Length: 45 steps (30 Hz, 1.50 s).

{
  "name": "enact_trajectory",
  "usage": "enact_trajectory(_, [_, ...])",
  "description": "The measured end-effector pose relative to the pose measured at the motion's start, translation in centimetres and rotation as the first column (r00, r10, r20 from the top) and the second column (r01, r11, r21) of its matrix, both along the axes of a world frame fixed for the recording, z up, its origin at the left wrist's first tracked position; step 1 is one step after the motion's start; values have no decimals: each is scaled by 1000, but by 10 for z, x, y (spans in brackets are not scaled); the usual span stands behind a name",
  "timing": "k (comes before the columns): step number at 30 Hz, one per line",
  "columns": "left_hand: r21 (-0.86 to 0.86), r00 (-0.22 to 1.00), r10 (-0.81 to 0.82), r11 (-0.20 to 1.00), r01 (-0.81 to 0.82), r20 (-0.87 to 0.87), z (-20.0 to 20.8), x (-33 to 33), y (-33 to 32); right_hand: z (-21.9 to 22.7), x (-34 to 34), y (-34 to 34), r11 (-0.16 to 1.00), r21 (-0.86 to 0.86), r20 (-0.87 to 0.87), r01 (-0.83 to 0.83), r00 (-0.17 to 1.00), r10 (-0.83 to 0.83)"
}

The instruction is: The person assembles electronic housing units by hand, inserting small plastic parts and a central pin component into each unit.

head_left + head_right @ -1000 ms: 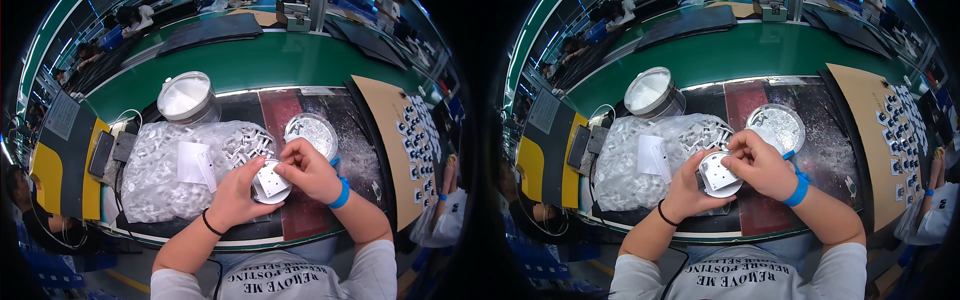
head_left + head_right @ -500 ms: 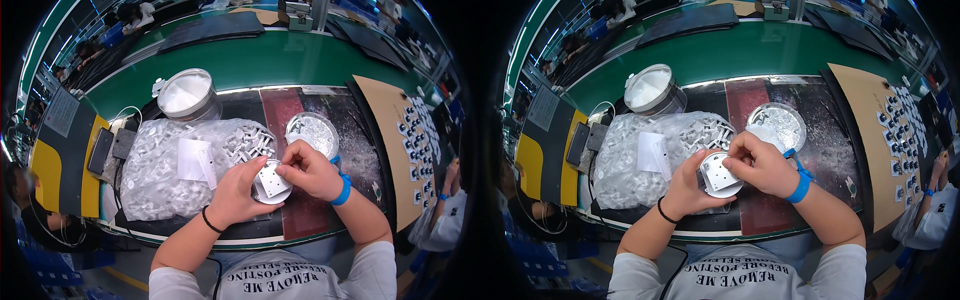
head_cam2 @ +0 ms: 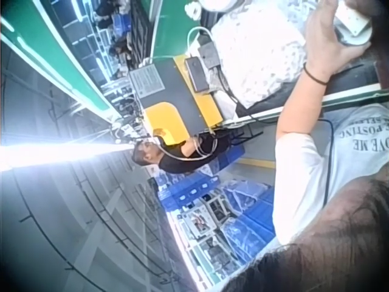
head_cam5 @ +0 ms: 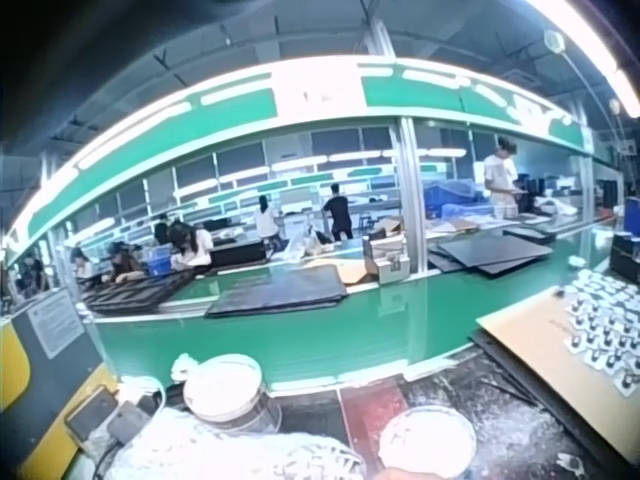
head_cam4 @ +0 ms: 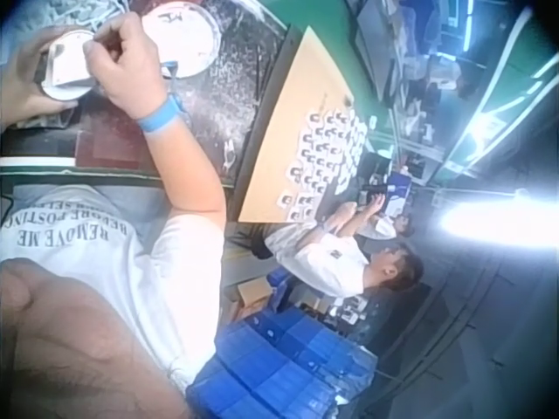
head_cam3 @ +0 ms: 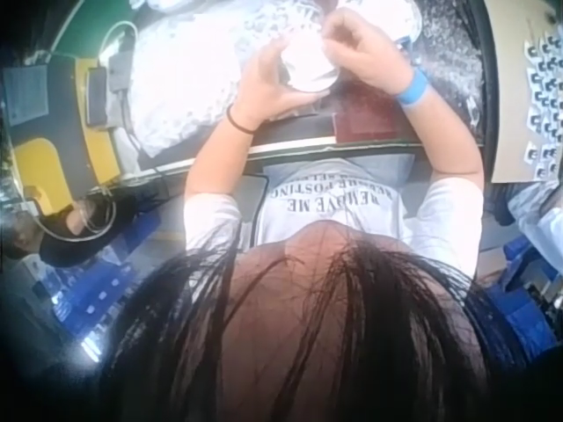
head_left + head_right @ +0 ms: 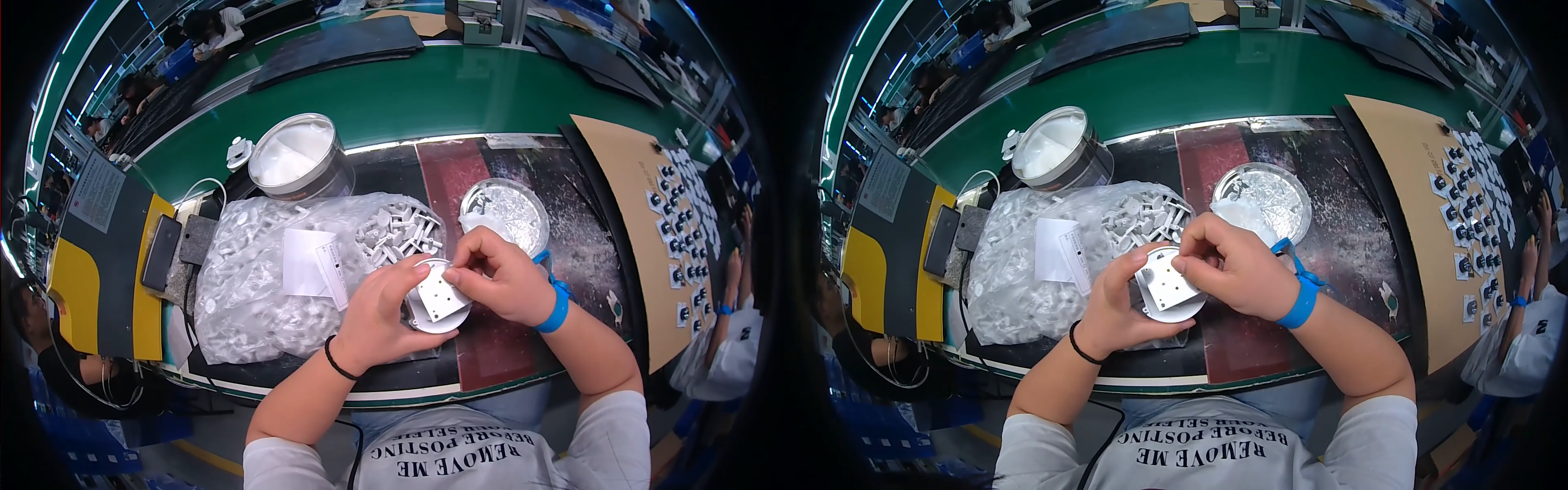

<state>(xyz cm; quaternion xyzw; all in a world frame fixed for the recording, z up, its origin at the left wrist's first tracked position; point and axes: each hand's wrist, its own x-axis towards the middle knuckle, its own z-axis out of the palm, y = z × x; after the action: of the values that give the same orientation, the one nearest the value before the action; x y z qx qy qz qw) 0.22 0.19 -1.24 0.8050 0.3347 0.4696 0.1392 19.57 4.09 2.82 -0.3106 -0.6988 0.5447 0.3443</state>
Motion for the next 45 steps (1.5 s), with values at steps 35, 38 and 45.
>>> enact_trajectory(35, [-117, 985, 26, 993, -6, 172, 10, -14, 4, 2, -6, -11, 994, 94, -203, 47, 979, -28])
enact_trajectory(38, [-150, 953, 62, 989, -18, 296, 5, -17, 3, 1, -8, -12, 999, -35, -264, 10, 964, -19])
enact_trajectory(45, [-158, 900, 42, 987, 29, 434, 10, -17, 4, -30, -16, -12, 767, 612, 346, -191, 937, -44])
